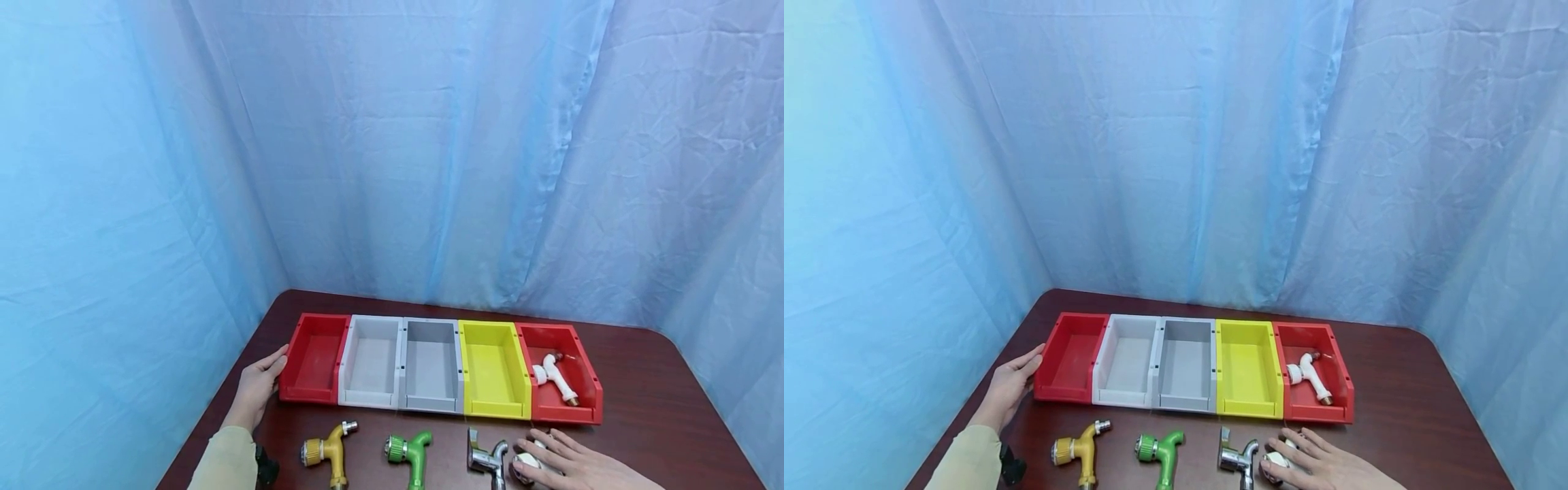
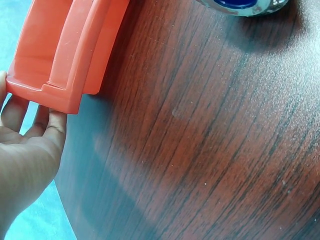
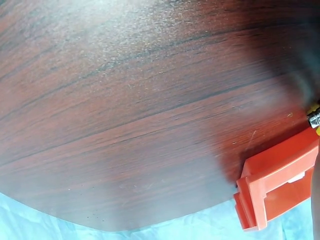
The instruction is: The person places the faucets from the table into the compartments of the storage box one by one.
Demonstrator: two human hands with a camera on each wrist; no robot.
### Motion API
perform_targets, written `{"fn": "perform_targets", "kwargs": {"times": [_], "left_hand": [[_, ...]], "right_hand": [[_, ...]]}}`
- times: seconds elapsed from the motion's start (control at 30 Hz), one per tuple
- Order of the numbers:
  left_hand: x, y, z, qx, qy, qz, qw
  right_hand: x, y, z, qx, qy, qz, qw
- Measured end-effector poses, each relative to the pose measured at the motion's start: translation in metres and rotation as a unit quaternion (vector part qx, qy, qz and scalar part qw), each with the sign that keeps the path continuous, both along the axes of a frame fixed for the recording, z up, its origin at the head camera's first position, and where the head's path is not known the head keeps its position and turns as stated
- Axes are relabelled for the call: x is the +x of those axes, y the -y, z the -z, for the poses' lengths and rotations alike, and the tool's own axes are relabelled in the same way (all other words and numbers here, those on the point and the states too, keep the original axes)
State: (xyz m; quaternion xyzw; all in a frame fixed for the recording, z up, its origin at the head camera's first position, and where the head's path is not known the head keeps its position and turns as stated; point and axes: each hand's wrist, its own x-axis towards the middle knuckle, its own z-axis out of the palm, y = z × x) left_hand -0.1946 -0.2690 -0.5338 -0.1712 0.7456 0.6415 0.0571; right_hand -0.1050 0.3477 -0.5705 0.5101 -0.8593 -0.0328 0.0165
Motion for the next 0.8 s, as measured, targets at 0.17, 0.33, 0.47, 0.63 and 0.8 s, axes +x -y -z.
{"fn": "perform_targets", "kwargs": {"times": [0.17,0.33,0.47,0.63,0.8], "left_hand": [[0.000,0.000,0.000,0.000,-0.002,0.002,1.0000],[0.001,0.000,0.000,0.000,-0.002,0.003,1.0000],[0.001,-0.001,-0.001,-0.001,0.000,0.004,1.0000],[0.001,-0.001,-0.001,-0.002,-0.002,0.005,1.0000],[0.001,0.000,-0.001,-0.001,-0.001,0.002,1.0000]], "right_hand": [[0.001,0.004,-0.003,0.003,0.059,0.029,0.9978],[0.002,0.009,-0.006,0.000,0.106,0.066,0.9922],[0.003,0.010,-0.006,-0.002,0.106,0.073,0.9917],[0.004,0.010,-0.006,-0.002,0.108,0.078,0.9911],[0.004,0.011,-0.005,-0.003,0.098,0.074,0.9925]]}}
